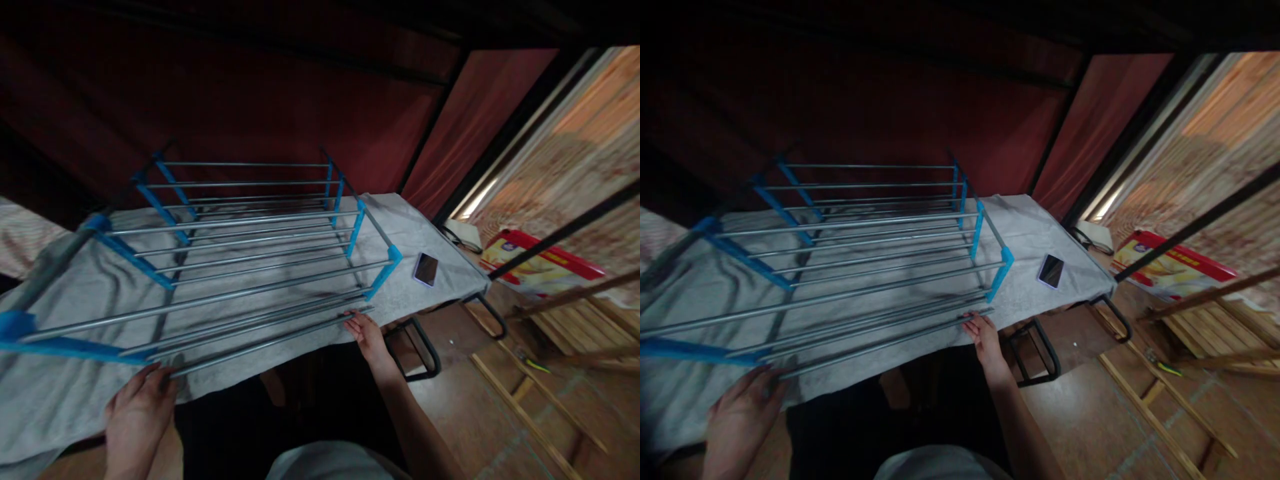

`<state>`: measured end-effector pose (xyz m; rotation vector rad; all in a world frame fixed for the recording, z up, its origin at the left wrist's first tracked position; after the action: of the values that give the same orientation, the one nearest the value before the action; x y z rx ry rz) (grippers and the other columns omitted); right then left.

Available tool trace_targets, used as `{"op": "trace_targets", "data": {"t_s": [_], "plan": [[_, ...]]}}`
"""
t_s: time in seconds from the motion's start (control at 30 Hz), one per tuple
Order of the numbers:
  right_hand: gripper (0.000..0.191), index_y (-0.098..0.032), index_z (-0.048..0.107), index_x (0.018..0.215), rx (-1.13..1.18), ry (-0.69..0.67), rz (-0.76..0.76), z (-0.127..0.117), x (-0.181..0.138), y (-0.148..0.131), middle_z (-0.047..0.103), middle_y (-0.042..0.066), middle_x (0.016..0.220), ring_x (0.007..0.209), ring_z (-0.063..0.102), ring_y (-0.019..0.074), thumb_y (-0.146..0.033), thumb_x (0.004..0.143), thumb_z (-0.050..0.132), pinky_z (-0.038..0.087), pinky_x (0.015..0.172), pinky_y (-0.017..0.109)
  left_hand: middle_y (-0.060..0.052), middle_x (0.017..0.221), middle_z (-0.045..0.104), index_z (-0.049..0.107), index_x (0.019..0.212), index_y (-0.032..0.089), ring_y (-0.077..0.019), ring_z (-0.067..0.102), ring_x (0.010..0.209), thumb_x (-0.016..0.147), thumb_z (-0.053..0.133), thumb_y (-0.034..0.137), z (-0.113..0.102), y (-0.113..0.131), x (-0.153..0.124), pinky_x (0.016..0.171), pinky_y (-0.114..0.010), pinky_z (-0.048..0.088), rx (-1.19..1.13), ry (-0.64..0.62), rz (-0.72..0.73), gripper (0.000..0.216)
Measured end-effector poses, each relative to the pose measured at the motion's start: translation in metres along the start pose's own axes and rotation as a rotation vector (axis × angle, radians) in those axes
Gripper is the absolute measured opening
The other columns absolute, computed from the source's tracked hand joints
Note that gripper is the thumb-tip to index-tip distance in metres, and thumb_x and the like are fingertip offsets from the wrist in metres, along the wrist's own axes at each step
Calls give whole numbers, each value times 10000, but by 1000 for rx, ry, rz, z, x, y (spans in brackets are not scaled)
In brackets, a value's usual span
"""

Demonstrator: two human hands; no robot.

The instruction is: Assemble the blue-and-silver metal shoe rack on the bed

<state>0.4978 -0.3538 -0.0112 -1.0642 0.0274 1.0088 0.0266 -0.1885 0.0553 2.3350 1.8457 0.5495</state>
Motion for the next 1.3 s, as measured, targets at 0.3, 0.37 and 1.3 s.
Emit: {"op": "trace_targets", "data": {"t_s": [0.3, 0.37, 1.3], "plan": [[271, -190, 671, 870, -123, 4, 48, -29, 16, 13, 752, 39, 869, 839, 734, 186, -318, 695, 833, 629, 846, 312, -181, 1240, 559, 628, 962, 180, -339, 538, 1211, 802, 513, 360, -8, -12, -6, 1078, -498, 433, -198, 175, -217, 266], [294, -194, 669, 881, -157, -3, 46, -34, 20, 13, 750, 34, 895, 843, 734, 180, -338, 690, 842, 627, 858, 312, -152, 1162, 587, 635, 944, 193, -320, 568, 1136, 755, 542, 325, -8, -15, -7, 1055, -481, 444, -303, 188, -281, 249], [375, -225, 684, 904, -334, -38, 4, -53, 24, 3, 742, 33, 951, 926, 743, 218, -417, 633, 859, 621, 894, 343, -33, 624, 628, 642, 828, 122, -142, 612, 535, 624, 886, 144, 12, -52, -21, 517, -242, 528, -1365, 281, -947, 319]]}}
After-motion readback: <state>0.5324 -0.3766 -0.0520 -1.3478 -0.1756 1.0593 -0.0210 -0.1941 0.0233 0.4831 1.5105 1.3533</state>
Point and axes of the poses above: each hand's wrist, its own x-axis towards the middle knuckle, its own z-axis out of the palm, y = z × x, the point moved 7 cm from there along x, towards the middle knuckle
